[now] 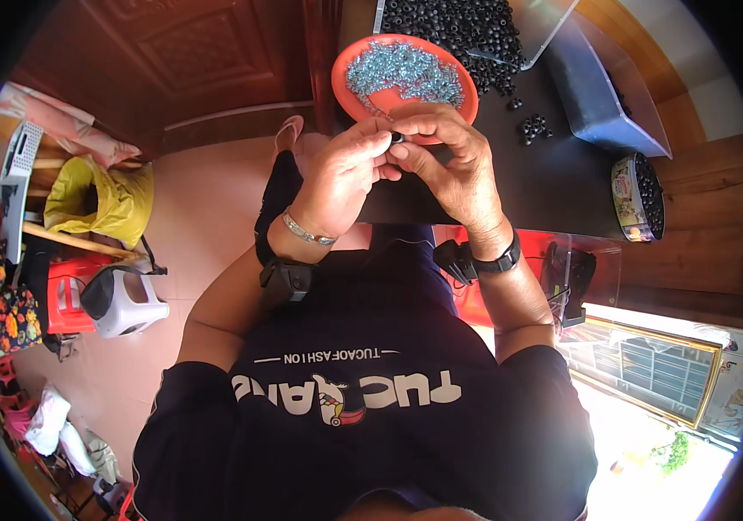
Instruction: Sorting small silver metallic parts from a large storage bin into a small red container by hand.
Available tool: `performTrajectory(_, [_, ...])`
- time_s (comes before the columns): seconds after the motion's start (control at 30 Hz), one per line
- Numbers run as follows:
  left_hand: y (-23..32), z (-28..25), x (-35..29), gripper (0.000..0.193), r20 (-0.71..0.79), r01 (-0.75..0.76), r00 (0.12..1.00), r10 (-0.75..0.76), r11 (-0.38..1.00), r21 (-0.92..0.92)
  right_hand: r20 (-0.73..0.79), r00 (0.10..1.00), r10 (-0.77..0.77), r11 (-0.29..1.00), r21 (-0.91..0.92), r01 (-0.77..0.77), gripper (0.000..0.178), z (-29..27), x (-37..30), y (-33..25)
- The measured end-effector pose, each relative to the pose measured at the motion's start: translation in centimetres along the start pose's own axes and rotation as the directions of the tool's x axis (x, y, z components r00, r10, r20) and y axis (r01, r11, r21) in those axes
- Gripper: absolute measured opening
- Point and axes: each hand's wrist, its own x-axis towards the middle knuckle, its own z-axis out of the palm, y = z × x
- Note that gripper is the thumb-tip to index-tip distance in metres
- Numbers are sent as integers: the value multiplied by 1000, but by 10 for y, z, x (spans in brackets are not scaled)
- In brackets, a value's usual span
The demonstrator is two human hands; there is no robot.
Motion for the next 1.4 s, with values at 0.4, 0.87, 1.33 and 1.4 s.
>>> performTrajectory(0.4, [-7, -14, -1, 23, 88, -43, 995, 45, 999, -27, 7, 997, 75, 985, 155, -75, 23, 9, -9, 2])
performTrajectory(0.87, [-5, -14, -3, 26, 97, -5, 995, 3, 1000, 25, -37, 996, 80, 974, 213, -70, 24, 13, -14, 7])
performTrajectory(1.33, [-11, -16, 1, 31, 99, 20, 995, -28, 997, 75, -24, 998, -66, 980, -190, 60, 23, 6, -17, 0])
performTrajectory(1.4, [-13, -17, -1, 25, 95, 18, 995, -25, 997, 79, -16, 999, -37, 982, -186, 33, 24, 5, -20, -3])
